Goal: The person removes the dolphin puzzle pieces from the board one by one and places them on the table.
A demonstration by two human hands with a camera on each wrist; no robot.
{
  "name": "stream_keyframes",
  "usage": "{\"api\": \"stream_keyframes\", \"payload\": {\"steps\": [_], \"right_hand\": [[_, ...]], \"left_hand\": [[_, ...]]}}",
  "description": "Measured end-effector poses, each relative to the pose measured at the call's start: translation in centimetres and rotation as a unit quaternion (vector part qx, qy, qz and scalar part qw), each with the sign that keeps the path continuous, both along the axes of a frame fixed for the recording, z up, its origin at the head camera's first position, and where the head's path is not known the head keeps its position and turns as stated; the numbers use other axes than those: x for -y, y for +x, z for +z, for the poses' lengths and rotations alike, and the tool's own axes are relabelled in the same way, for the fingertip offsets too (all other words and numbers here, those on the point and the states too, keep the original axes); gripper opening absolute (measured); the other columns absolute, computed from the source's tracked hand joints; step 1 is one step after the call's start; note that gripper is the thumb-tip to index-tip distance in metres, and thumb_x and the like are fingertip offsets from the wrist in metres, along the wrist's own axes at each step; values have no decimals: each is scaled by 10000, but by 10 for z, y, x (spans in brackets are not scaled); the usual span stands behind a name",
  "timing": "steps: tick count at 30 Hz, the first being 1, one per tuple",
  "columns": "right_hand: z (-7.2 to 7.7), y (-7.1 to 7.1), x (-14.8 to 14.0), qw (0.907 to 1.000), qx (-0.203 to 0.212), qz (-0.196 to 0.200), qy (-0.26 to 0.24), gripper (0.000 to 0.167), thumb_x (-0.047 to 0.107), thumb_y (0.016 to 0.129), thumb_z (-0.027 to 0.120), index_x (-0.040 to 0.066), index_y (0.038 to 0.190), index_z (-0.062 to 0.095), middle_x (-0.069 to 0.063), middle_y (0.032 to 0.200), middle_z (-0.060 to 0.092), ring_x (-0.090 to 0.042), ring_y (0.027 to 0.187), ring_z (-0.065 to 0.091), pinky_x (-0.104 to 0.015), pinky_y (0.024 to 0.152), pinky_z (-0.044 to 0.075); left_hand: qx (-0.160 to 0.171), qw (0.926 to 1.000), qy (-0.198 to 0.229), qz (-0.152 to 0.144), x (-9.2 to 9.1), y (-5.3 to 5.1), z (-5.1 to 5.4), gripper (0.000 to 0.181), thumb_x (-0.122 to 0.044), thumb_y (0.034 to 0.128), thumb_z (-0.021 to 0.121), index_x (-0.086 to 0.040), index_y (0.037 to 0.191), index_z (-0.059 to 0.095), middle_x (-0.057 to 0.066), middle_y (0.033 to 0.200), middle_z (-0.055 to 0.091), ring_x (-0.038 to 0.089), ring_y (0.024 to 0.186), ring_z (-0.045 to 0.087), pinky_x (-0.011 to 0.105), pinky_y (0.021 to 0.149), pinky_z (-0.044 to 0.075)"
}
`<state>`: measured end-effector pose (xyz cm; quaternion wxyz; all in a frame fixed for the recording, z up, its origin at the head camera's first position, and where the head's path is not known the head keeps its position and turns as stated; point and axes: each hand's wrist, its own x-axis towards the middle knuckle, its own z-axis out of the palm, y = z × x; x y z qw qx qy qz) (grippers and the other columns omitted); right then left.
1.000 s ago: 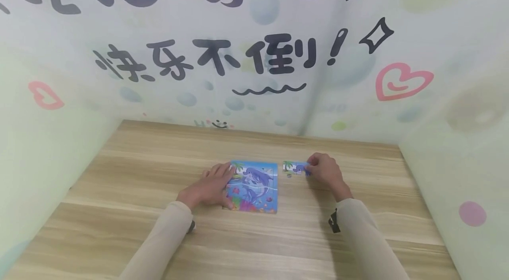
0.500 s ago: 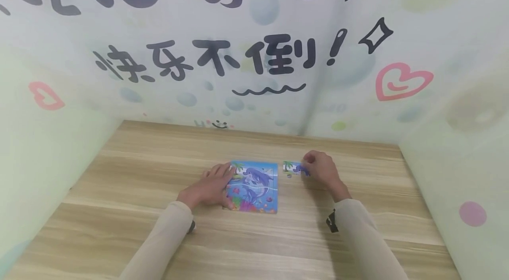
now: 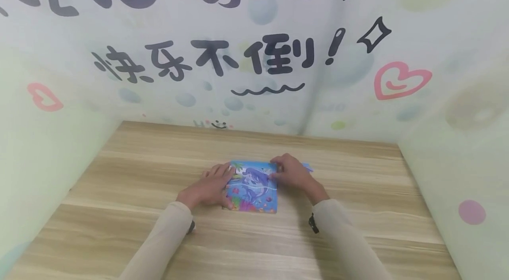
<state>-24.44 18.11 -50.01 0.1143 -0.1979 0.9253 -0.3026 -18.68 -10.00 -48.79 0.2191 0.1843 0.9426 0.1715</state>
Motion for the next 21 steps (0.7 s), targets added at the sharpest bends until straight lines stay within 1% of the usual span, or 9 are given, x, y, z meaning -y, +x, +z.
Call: {"api": "stream_keyframes", "payload": {"steps": [3,6,9,12,14,18,21], "right_hand": [[1,3,10,9986,-21,186,488,533,276,836,800,35,1286,648,-126,1095,593,-236,927,533,-392,824,478],[3,5,16,9956,-134,265,888,547,287,831,805,27,1284,643,-151,1171,590,-269,1017,556,-452,933,482],[5,6,19,9954,-81,215,935,520,269,831,807,26,1259,638,-153,1172,587,-285,1043,556,-479,967,474],[7,6,21,9965,-20,157,820,486,243,827,812,37,1223,621,-132,1151,591,-273,1039,547,-473,978,468],[8,6,22,9975,-63,135,696,444,212,828,809,43,1187,609,-119,1119,601,-264,1014,549,-465,968,472],[9,5,23,9995,21,-62,299,298,135,865,762,83,1107,596,-94,1042,634,-250,953,572,-438,892,505],[9,4,21,9994,111,-321,-119,186,80,890,714,95,1055,627,-95,990,662,-251,917,607,-418,833,526]], "left_hand": [[10,10000,9,-6,0,0,0,1113,-471,763,817,-89,1592,180,120,1665,87,325,1517,95,555,1181,133],[-4,10000,12,-12,0,0,0,1116,-475,760,817,-87,1591,181,122,1665,90,325,1516,98,551,1180,135],[-11,10000,-13,-10,0,0,0,1116,-478,759,816,-86,1590,183,122,1664,93,324,1515,100,547,1182,136],[-6,10000,17,9,-1,0,0,1115,-471,757,821,-84,1590,187,122,1664,96,324,1514,104,547,1182,138],[-5,10000,51,24,-1,1,0,1115,-467,755,825,-81,1588,192,123,1663,100,325,1511,110,547,1181,140],[-22,10000,89,31,-1,1,1,1116,-462,751,829,-77,1586,198,127,1661,107,326,1508,118,544,1178,149],[-13,9999,95,48,-1,0,0,1116,-457,750,832,-77,1586,199,126,1661,109,324,1509,116,542,1178,148]]}}
